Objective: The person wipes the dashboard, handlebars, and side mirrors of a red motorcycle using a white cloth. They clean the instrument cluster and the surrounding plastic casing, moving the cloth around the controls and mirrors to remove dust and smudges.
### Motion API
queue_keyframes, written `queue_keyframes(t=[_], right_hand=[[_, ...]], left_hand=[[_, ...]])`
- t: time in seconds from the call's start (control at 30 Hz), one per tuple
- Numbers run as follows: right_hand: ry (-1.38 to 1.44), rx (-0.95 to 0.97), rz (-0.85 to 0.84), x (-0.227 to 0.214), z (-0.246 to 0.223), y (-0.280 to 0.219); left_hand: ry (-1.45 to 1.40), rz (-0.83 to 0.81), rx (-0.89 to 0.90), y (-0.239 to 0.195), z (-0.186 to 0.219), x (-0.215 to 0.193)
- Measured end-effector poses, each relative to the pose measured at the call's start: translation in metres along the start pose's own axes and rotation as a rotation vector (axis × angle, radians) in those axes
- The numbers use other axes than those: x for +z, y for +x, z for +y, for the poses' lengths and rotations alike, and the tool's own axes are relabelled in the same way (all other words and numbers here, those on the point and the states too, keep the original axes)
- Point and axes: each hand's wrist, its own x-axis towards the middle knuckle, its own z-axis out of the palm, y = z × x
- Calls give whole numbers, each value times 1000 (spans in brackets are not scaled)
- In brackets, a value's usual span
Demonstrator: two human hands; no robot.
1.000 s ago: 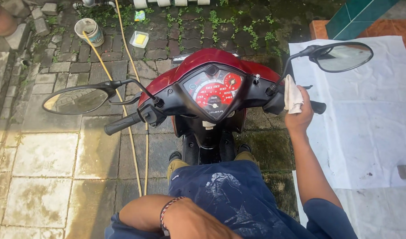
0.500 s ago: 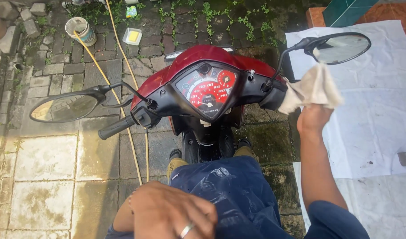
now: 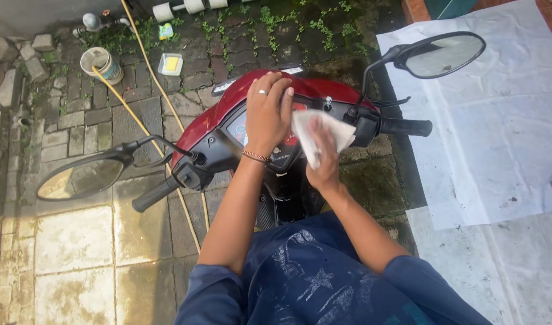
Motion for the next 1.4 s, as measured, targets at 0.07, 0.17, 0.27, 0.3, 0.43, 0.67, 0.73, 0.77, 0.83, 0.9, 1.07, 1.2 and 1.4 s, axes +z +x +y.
queue_keyframes(t=[0.07, 0.17, 0.27, 0.3, 0.43, 0.67, 0.73, 0.77, 0.83, 0.9, 1.07, 1.2, 1.4], right_hand=[[443, 93, -53, -13, 6, -48], [336, 843, 152, -10, 16, -110], [371, 771, 136, -70, 4, -63], [369, 783, 129, -76, -22, -19], [197, 167, 135, -61, -32, 58], [355, 32, 116, -1, -12, -19], [324, 142, 146, 9, 43, -99], [291, 251, 179, 17, 74, -136], [242, 268, 227, -21, 84, -128], [201, 283, 263, -59, 101, -106], [-44, 422, 443, -99, 127, -22], [-132, 221, 264, -53, 39, 17], [142, 30, 108, -112, 28, 12]], left_hand=[[219, -165, 3, 0, 6, 3], [304, -200, 3, -1, 2, 3], [336, -214, -9, -2, 3, 3], [338, -224, -18, -3, 0, 4], [315, -203, -43, -5, -6, 8], [320, -160, 17, -7, -7, 8], [353, -182, 23, -9, -2, 7], [384, -204, 33, -7, -3, 10], [400, -219, 44, -10, -3, 11], [425, -230, 44, -10, -3, 12], [449, -206, 43, -12, -4, 14], [456, -187, 62, -15, -6, 14], [468, -346, 196, -20, -1, 14]])
